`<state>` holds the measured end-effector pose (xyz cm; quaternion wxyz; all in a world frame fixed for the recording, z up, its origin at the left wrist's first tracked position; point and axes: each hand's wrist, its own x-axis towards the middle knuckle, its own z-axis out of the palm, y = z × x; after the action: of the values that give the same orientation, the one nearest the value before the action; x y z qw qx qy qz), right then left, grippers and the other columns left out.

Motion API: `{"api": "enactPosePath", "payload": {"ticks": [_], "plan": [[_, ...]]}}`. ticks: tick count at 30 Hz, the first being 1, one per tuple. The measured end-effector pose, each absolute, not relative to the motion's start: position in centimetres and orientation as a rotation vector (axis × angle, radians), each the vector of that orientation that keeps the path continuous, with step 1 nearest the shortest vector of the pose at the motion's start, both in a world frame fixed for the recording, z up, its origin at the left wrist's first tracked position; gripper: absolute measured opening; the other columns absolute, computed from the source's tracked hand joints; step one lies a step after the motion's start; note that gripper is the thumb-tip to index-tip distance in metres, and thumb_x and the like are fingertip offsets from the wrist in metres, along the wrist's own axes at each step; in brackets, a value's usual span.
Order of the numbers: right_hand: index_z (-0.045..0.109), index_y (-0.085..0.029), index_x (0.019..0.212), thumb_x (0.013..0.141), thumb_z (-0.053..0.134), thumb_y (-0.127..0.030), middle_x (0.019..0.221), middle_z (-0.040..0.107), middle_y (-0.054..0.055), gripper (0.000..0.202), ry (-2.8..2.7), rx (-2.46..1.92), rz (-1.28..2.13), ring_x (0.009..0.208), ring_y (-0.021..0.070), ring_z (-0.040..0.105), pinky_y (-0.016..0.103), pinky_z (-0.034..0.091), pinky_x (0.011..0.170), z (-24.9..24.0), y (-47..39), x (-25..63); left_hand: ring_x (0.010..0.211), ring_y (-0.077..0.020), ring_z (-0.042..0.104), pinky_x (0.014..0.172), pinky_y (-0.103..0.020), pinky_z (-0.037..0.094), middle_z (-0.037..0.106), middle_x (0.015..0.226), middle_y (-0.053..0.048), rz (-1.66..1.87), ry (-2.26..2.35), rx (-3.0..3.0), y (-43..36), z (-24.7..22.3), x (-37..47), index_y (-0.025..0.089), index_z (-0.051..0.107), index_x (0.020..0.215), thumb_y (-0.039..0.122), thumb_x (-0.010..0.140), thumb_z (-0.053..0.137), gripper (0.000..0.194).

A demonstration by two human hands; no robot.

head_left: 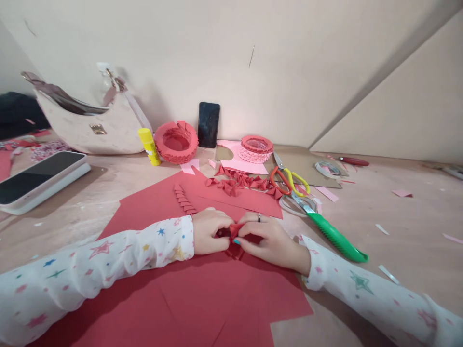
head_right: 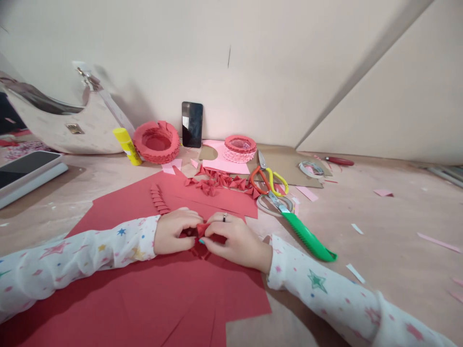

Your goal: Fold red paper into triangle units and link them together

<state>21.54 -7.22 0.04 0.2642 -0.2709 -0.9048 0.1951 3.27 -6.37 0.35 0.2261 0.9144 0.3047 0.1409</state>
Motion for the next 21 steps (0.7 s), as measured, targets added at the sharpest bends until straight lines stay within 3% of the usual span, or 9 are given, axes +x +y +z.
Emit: {"api": "enactPosePath", "payload": {"ticks": [21], "plan": [[0.052, -0.018, 0.069, 0.073, 0.049, -0.017, 0.078, 0.057, 0.002, 0.006, -2.461, -0.745, 0.529, 0.073, 0.0094, 0.051, 0.02, 0.041, 0.065, -0.04, -7.3, 21.56, 0.056, -0.0092, 0.044, 0.06, -0.021, 0.032, 0.048, 0.056, 0.002, 0.459, 0.787, 2.527, -6.38, 0.12, 3.19, 0.015, 0.05, 0.063, 0.02, 0.066, 0.049, 0.005]]}}
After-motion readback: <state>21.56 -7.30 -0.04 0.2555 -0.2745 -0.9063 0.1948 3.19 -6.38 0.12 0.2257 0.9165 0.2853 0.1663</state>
